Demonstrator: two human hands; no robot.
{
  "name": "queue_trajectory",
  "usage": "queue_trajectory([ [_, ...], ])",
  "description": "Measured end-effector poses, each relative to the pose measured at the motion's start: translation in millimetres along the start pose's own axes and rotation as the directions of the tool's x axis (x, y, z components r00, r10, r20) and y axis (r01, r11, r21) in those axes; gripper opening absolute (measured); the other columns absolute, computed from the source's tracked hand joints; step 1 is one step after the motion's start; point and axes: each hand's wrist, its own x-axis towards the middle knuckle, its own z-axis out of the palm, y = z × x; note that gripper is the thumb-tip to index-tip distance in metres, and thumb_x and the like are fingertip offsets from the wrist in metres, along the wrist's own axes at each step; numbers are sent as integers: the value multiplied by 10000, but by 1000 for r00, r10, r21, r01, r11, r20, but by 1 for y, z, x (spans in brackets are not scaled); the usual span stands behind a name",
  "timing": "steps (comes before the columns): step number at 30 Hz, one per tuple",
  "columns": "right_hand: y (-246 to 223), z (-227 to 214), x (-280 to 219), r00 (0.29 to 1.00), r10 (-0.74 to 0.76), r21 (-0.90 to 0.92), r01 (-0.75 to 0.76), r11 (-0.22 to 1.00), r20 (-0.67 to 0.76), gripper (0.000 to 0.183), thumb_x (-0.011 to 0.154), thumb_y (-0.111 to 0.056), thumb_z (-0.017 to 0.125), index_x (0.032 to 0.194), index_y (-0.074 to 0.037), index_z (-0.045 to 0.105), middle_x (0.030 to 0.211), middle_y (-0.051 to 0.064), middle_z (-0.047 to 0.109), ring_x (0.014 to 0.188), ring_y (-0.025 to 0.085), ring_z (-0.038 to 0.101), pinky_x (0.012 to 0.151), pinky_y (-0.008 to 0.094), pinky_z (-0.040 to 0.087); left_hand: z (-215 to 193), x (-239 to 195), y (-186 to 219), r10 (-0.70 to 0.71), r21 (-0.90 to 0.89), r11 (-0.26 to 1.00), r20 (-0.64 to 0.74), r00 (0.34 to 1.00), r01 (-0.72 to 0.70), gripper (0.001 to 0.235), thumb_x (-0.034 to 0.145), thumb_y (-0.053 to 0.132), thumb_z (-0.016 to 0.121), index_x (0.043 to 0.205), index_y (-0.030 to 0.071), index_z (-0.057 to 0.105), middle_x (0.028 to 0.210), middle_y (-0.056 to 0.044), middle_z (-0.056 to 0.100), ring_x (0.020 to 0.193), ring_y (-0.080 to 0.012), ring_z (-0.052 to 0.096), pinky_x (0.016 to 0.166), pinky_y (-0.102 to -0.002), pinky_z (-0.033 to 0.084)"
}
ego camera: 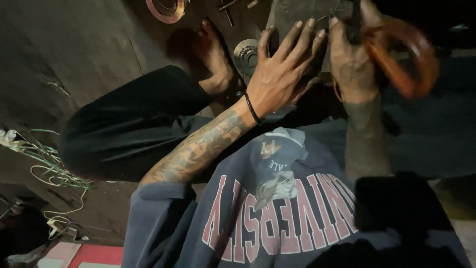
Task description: Cutting a gasket from a sheet of material using scissors to fit a metal engine frame
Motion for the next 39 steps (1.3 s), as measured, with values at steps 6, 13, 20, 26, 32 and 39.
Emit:
queue_trajectory([
  [6,-71,-13,41,932,363,258,-350,900,-5,180,1125,-84,716,1244,-49,585,953,72,669,753,153,624,638,269,506,12,1,-2,13,-3,1000,-85,996,-13,883,1067,639,762,1624,131,301,1657,-123,323,1529,-253,426,1191,-614,243],
  [13,-67,-18,30,914,400,658,-264,706,-62,24,1125,-59,633,1147,-67,633,892,57,635,659,136,543,616,266,508,31,9,-10,49,-267,952,-339,939,-146,523,953,506,705,1155,24,726,1499,-249,376,1326,-423,411,1150,-734,100],
  [20,-57,-15,23,858,513,793,-289,536,-33,214,1051,-212,670,919,-47,704,804,30,627,657,121,538,662,264,519,10,5,-2,56,-181,978,-265,963,-107,615,908,444,770,1366,42,687,1505,-237,367,1319,-414,438,1178,-694,43],
  [26,-66,-12,22,808,587,607,-443,660,-48,187,1033,-219,680,1005,-47,749,809,16,697,625,103,610,606,234,539,12,5,-5,14,-201,976,-346,938,-89,694,968,574,725,1294,-38,722,1527,-198,351,1324,-386,451,1188,-679,49],
  [32,-88,-9,17,991,18,-95,-32,995,-136,113,1033,-77,746,1090,6,697,1046,92,716,943,286,624,1001,411,404,-2,-1,6,-40,-62,998,-152,988,31,902,1006,543,816,1595,44,349,1604,-121,397,1486,-263,452,1203,-614,118],
  [39,-82,3,8,981,-69,14,72,997,-179,220,1070,40,704,1236,86,567,1104,188,658,904,282,648,875,361,537,0,-1,8,-44,-15,999,-183,982,42,883,999,556,809,1582,47,385,1593,-120,403,1475,-248,465,1204,-602,157],
])
